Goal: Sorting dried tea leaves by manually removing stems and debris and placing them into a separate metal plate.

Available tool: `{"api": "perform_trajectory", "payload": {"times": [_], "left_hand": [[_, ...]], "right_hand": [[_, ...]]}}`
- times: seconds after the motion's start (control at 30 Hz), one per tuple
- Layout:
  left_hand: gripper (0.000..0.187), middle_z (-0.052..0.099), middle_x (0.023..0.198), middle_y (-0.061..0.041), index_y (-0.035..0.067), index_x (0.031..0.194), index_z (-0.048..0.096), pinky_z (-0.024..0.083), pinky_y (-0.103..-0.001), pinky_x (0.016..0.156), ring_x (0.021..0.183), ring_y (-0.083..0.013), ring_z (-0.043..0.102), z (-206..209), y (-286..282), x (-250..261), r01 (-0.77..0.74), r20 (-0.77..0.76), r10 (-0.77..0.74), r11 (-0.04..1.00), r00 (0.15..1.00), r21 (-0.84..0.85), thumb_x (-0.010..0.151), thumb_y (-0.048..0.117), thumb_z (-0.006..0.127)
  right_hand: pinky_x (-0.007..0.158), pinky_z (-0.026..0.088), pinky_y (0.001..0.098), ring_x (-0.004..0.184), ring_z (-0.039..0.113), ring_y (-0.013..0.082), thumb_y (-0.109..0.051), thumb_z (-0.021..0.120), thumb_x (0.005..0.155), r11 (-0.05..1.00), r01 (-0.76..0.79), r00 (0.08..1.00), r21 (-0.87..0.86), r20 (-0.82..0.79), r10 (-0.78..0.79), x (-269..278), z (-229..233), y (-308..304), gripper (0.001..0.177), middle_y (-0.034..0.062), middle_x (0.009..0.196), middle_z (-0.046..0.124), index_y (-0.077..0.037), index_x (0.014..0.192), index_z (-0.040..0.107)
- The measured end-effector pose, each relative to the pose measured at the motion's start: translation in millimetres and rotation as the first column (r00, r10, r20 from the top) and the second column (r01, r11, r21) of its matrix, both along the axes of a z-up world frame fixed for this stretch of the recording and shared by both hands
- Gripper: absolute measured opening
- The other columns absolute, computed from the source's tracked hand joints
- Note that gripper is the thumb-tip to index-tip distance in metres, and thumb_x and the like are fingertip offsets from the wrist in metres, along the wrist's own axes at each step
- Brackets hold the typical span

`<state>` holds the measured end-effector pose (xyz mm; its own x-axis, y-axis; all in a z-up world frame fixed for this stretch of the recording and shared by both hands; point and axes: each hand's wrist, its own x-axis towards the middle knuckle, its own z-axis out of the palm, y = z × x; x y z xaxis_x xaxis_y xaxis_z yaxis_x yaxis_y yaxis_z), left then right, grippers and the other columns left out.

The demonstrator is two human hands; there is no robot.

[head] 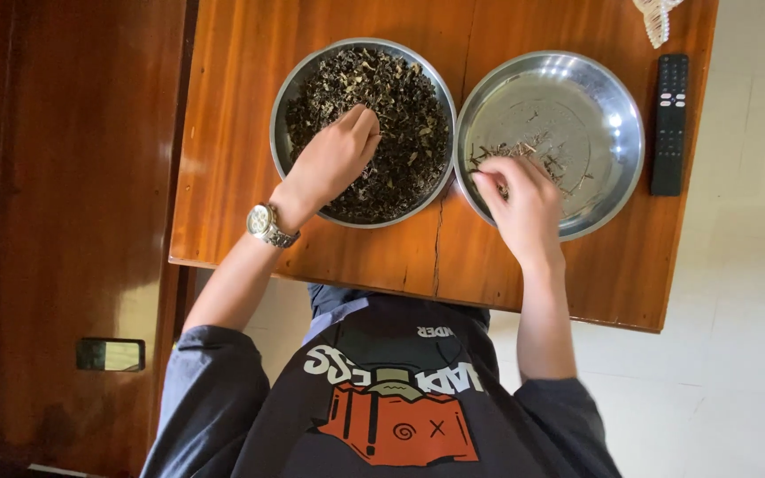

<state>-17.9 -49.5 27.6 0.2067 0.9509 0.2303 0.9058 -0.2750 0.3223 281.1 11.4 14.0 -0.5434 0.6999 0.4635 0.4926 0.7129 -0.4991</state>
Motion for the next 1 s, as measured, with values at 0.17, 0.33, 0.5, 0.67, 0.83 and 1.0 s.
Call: {"api": "perform_trajectory", "payload": {"times": [0.17, 0.33, 0.5, 0.67, 0.83, 1.0], "left_hand": [[0.012, 0.053, 0.088, -0.009, 0.004, 0.099, 0.051, 0.06, -0.04, 0.067, 0.074, -0.0281, 0.068, -1, -16, 12, -0.067, 0.22, 0.085, 0.994, 0.972, -0.088, 0.109, 0.008, 0.051], [0.007, 0.058, 0.092, -0.012, 0.002, 0.102, 0.054, 0.059, -0.038, 0.069, 0.079, -0.0291, 0.07, -17, -43, 16, -0.148, 0.268, 0.166, 0.985, 0.949, -0.087, 0.108, 0.005, 0.051], [0.008, 0.057, 0.09, -0.012, 0.004, 0.103, 0.052, 0.057, -0.037, 0.069, 0.081, -0.033, 0.07, -19, -72, 20, -0.191, 0.503, 0.209, 0.978, 0.839, -0.087, 0.103, 0.001, 0.059], [0.009, 0.06, 0.091, -0.011, 0.004, 0.102, 0.056, 0.055, -0.037, 0.066, 0.08, -0.0293, 0.068, -19, -74, 24, -0.236, 0.537, 0.238, 0.969, 0.809, -0.075, 0.1, 0.0, 0.063], [0.01, 0.06, 0.086, -0.012, 0.004, 0.098, 0.059, 0.053, -0.035, 0.061, 0.074, -0.0288, 0.067, -19, -69, 28, -0.269, 0.621, 0.234, 0.962, 0.749, -0.037, 0.099, -0.002, 0.067], [0.009, 0.059, 0.084, -0.006, 0.008, 0.101, 0.061, 0.054, -0.032, 0.061, 0.071, -0.0213, 0.064, -10, -63, 34, -0.296, 0.689, 0.184, 0.954, 0.7, 0.046, 0.101, 0.0, 0.067]], "right_hand": [[0.075, 0.057, 0.0393, 0.088, 0.069, 0.0263, -0.014, 0.079, 0.095, 0.979, -0.188, 0.974, 0.083, 0.143, 0.175, -58, -21, 34, 0.011, 0.0062, 0.09, 0.069, -0.011, 0.103, 0.072], [0.084, 0.057, 0.0404, 0.096, 0.067, 0.0259, -0.012, 0.082, 0.088, 0.962, -0.259, 0.897, 0.086, 0.392, 0.207, -95, -64, 65, 0.015, 0.0084, 0.093, 0.068, -0.005, 0.098, 0.074], [0.079, 0.057, 0.0404, 0.096, 0.065, 0.0258, -0.017, 0.08, 0.09, 0.958, -0.251, 0.882, 0.141, 0.44, 0.167, -102, -83, 71, 0.014, 0.0059, 0.089, 0.065, -0.008, 0.085, 0.071], [0.079, 0.057, 0.0404, 0.095, 0.065, 0.0248, -0.014, 0.08, 0.09, 0.966, -0.232, 0.89, 0.117, 0.427, 0.162, -105, -74, 64, 0.016, 0.0056, 0.086, 0.065, -0.01, 0.08, 0.068], [0.072, 0.057, 0.0365, 0.087, 0.065, 0.0229, -0.009, 0.077, 0.091, 0.978, -0.196, 0.938, 0.072, 0.306, 0.165, -99, -39, 49, 0.019, 0.0027, 0.079, 0.064, -0.012, 0.076, 0.067], [0.067, 0.058, 0.0329, 0.082, 0.065, 0.0202, -0.008, 0.072, 0.1, 0.954, -0.256, 0.967, -0.156, -0.029, 0.255, -91, -16, 26, 0.004, 0.0076, 0.088, 0.069, -0.007, 0.096, 0.07]]}}
